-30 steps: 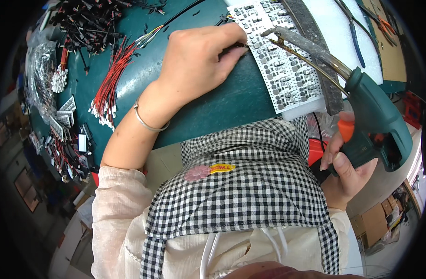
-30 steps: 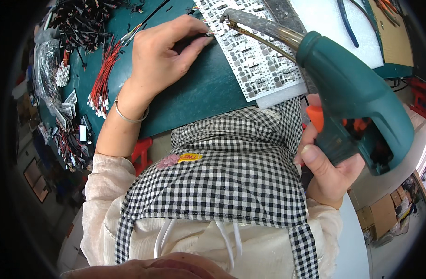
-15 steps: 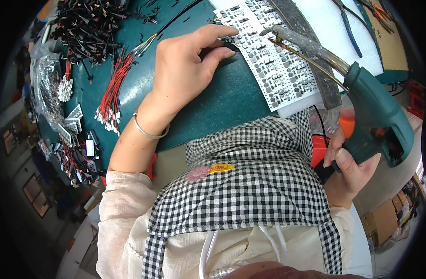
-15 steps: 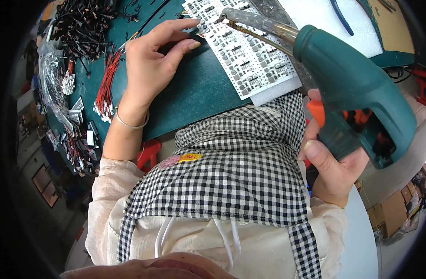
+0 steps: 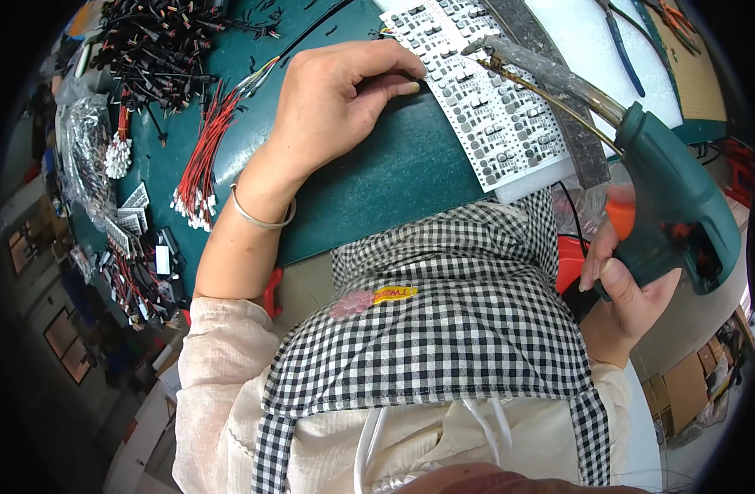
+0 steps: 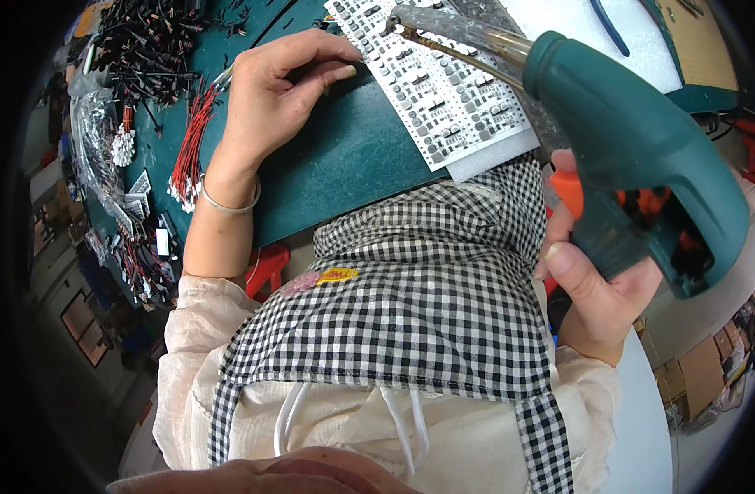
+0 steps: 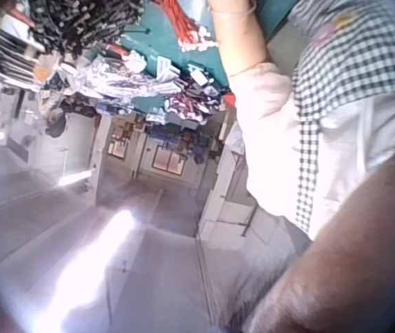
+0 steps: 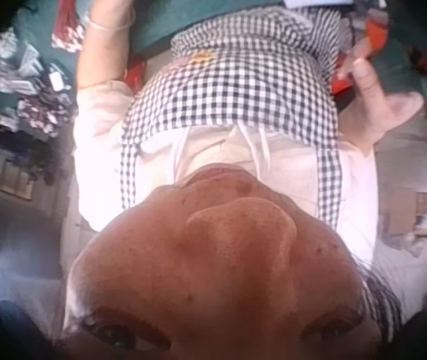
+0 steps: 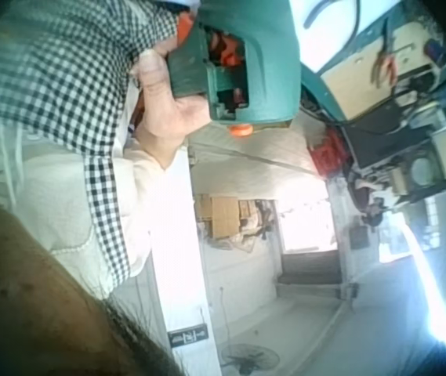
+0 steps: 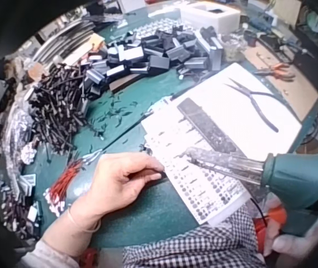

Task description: The person uses a soldering iron to attach small wires to a white circuit board. They repeatedly pick up wires, position them on the board, and apply heat to secure the connections. The person works methodically, handling each wire individually and placing the finished items on the table.

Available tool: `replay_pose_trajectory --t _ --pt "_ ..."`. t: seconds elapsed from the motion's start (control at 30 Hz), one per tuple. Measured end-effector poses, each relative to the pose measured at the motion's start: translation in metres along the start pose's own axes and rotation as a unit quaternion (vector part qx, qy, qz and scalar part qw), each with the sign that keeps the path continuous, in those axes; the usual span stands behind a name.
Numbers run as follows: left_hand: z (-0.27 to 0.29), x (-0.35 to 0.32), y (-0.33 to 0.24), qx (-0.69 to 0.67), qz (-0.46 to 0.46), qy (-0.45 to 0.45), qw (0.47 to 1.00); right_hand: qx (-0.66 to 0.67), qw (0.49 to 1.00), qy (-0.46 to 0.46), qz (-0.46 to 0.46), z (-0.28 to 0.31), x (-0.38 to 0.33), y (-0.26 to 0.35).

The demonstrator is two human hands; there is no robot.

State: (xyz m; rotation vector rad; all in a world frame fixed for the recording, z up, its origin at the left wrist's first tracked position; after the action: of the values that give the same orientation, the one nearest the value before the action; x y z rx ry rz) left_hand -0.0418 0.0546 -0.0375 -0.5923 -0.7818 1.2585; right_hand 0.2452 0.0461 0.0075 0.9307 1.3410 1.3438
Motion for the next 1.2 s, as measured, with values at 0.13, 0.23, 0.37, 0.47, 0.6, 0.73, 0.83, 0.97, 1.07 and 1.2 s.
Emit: replay_pose_trajectory --t 0.13,0.23,0.37,0.47,0.6,0.73,0.83,0.97,1.07,1.2 --pt "-0.003 -0.001 -0.001 0.021 -0.033 -0.016 0.999 -0.004 1.000 0.011 0.006 0.001 0.002 0.000" --pt "-0.006 -0.003 -0.001 0.013 -0.019 -0.027 0.999 -0.009 1.000 0.000 0.010 -0.002 0.002 0.002" --pt "-0.006 -0.004 -0.004 0.021 -0.010 -0.034 0.999 -0.008 1.000 0.005 -0.002 -0.001 -0.001 0.003" --pt "-0.006 -0.005 -0.004 0.045 -0.044 -0.043 0.997 -0.005 1.000 -0.002 -0.007 -0.002 -0.004 0.005" --pt "-0.007 -0.008 -0.001 0.069 -0.076 -0.053 0.993 0.000 0.999 0.018 -0.036 0.005 -0.012 -0.005" --pt "-0.006 -0.006 0.003 0.043 -0.117 -0.062 0.990 0.003 0.998 0.022 -0.052 0.003 -0.016 -0.008" --pt "-0.005 -0.007 0.003 0.040 -0.121 -0.058 0.990 0.006 0.998 0.029 -0.052 -0.001 -0.015 -0.007" --pt "-0.004 -0.007 0.004 0.052 -0.132 -0.041 0.989 0.014 0.995 0.064 -0.073 0.001 -0.015 -0.011" --pt "-0.004 -0.007 0.002 0.067 -0.137 -0.034 0.988 0.016 0.993 0.066 -0.097 -0.004 -0.018 -0.009" --pt "-0.006 -0.007 0.004 0.051 -0.136 -0.042 0.988 0.011 0.989 0.111 -0.099 -0.003 -0.018 -0.013"
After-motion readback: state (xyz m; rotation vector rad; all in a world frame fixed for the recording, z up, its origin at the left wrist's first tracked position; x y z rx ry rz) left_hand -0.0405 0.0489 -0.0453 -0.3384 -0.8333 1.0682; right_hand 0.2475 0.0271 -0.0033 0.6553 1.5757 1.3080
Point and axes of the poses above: each hand's wrist, its own x-axis towards the middle knuckle, its own z-axis out of the back of the hand, y = z × x, the point moved 3 cm from there along x, towards the middle knuckle, and after that the axes turned 6 degrees about -x, right-handed, at the moved point
